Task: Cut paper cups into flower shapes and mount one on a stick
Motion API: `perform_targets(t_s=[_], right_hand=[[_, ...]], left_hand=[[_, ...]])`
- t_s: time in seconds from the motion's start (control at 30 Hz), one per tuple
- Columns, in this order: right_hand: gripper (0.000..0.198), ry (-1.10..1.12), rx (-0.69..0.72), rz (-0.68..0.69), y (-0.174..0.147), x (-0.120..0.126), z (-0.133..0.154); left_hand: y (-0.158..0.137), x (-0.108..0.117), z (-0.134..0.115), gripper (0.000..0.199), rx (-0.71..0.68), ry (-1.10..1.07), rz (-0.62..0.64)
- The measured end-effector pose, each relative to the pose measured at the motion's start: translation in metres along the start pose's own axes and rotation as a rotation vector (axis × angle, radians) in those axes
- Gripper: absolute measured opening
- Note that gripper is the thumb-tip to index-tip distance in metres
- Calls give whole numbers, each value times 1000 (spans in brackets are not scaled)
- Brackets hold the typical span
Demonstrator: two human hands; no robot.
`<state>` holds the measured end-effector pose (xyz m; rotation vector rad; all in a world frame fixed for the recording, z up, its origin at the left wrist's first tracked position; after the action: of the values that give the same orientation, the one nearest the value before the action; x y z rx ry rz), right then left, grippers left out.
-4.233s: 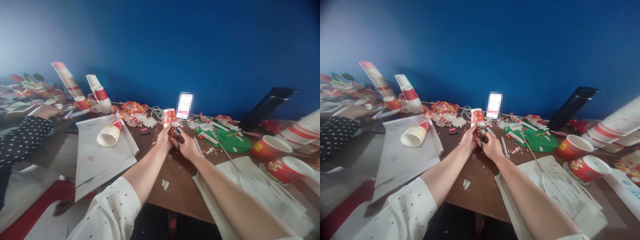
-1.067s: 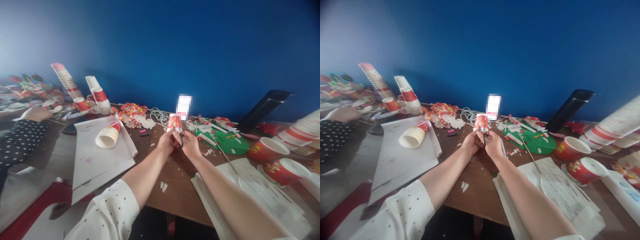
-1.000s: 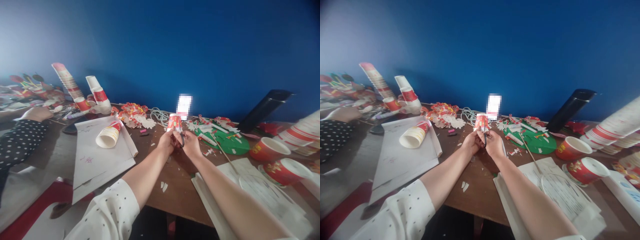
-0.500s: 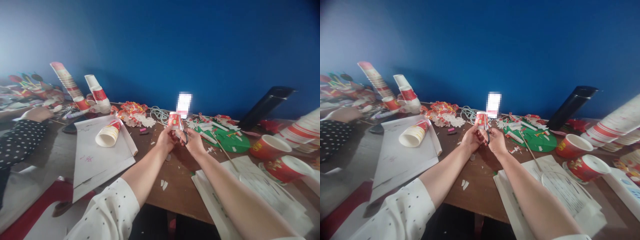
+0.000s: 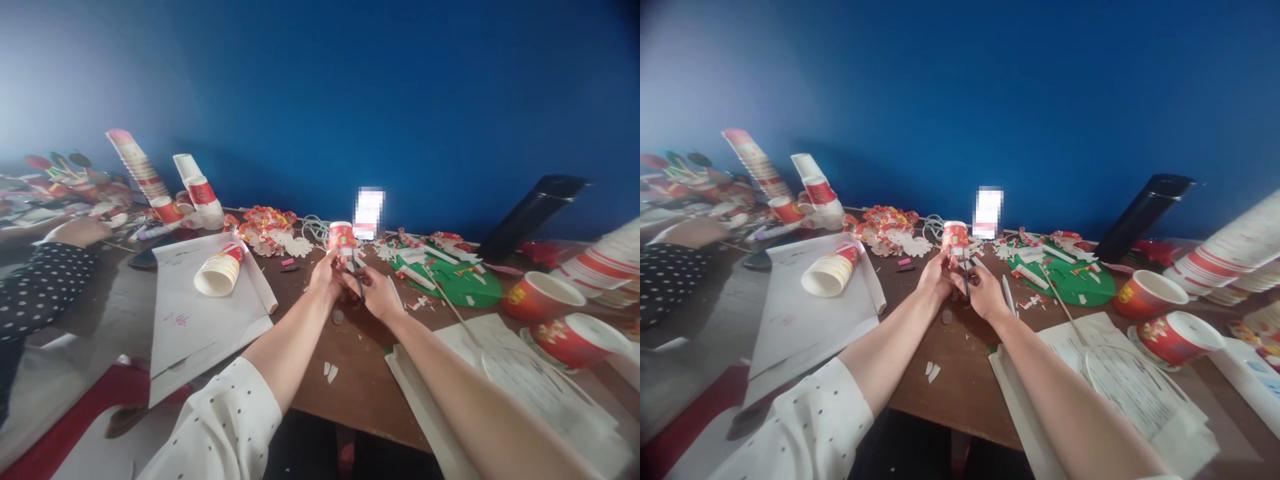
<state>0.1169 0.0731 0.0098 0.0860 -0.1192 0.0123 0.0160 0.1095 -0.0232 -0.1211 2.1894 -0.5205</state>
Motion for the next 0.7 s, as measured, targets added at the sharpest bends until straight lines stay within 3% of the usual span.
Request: perform_targets(t_s=[0.13,0.3,0.7], right_hand=[[35,-84,65,25,-2,-3,-4],[27,-199,141,-6,-3,0,0],[21,-200,121,-55,-4,5,7]], left_hand=[[1,-1,-9,9,-67,-63,8],[4,-2,-1,8,-12,-29,41],[8,-5,11,13,1,103,139]])
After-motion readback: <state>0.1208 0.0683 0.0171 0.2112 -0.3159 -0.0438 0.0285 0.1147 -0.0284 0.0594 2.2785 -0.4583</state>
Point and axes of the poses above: each hand's wrist, its own y-axis towards the middle knuckle, its own x-axis out of the back of the hand, z = x × y, the point moved 9 cm from there along y, towards the middle knuckle, and after that the axes turned 12 degrees about y, right-handed, at the moved point
